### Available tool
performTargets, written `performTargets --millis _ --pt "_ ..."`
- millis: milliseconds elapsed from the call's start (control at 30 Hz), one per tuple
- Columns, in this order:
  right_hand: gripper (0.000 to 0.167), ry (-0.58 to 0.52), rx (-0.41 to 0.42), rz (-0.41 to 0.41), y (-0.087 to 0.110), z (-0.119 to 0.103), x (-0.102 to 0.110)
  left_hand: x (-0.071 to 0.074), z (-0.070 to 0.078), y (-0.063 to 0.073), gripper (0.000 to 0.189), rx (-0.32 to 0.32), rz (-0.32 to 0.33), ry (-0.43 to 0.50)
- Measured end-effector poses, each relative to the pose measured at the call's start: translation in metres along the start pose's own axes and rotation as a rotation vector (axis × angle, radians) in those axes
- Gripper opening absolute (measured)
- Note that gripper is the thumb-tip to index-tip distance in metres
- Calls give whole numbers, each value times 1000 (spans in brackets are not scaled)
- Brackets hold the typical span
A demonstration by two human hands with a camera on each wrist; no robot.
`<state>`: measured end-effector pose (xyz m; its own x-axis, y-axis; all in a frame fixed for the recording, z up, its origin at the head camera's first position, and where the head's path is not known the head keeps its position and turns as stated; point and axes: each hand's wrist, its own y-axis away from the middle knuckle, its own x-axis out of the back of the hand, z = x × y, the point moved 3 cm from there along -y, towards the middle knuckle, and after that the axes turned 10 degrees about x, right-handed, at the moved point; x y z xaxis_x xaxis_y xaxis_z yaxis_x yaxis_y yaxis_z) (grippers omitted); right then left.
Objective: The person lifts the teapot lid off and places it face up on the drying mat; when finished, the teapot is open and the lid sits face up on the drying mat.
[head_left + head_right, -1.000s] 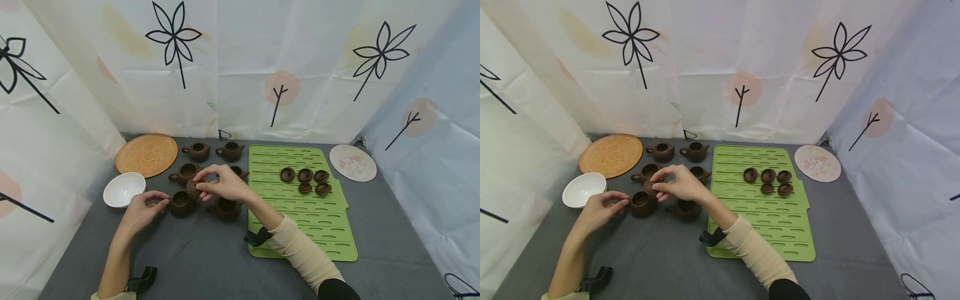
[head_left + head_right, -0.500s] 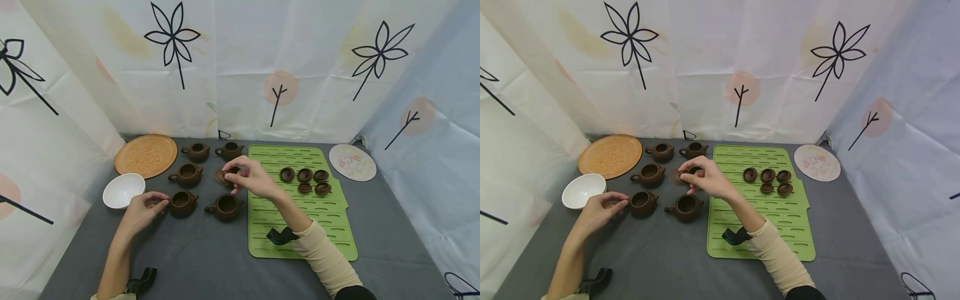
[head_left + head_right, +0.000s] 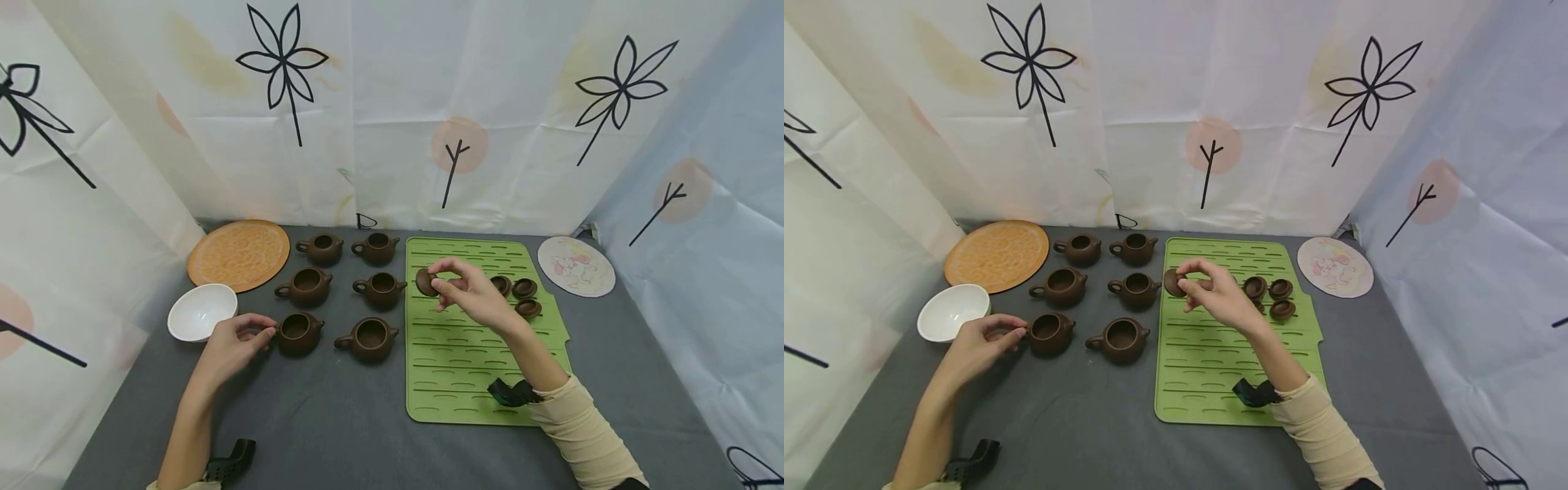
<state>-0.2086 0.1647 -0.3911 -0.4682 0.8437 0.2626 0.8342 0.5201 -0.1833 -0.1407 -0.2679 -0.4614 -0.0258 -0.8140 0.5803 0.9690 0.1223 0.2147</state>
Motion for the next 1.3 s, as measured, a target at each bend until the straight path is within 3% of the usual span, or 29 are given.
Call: performTargets --millis 233,433,600,800,1033,1300 --pt "49 5 5 -5 22 13 21 1 0 1 21 2 0 -8" --pt "48 46 22 -30 36 26 32 1 0 1 21 3 -3 -10" --pt "48 0 18 -29 46 37 38 1 0 0 20 -4 -2 -15" --pt "53 -87 -74 27 53 47 44 1 -1 0 20 -5 -2 -16" --pt "58 -23 -120 32 59 57 51 0 0 0 20 -10 -5 -16" --pt "56 -34 -180 24 66 66 56 1 0 0 21 3 -12 -18"
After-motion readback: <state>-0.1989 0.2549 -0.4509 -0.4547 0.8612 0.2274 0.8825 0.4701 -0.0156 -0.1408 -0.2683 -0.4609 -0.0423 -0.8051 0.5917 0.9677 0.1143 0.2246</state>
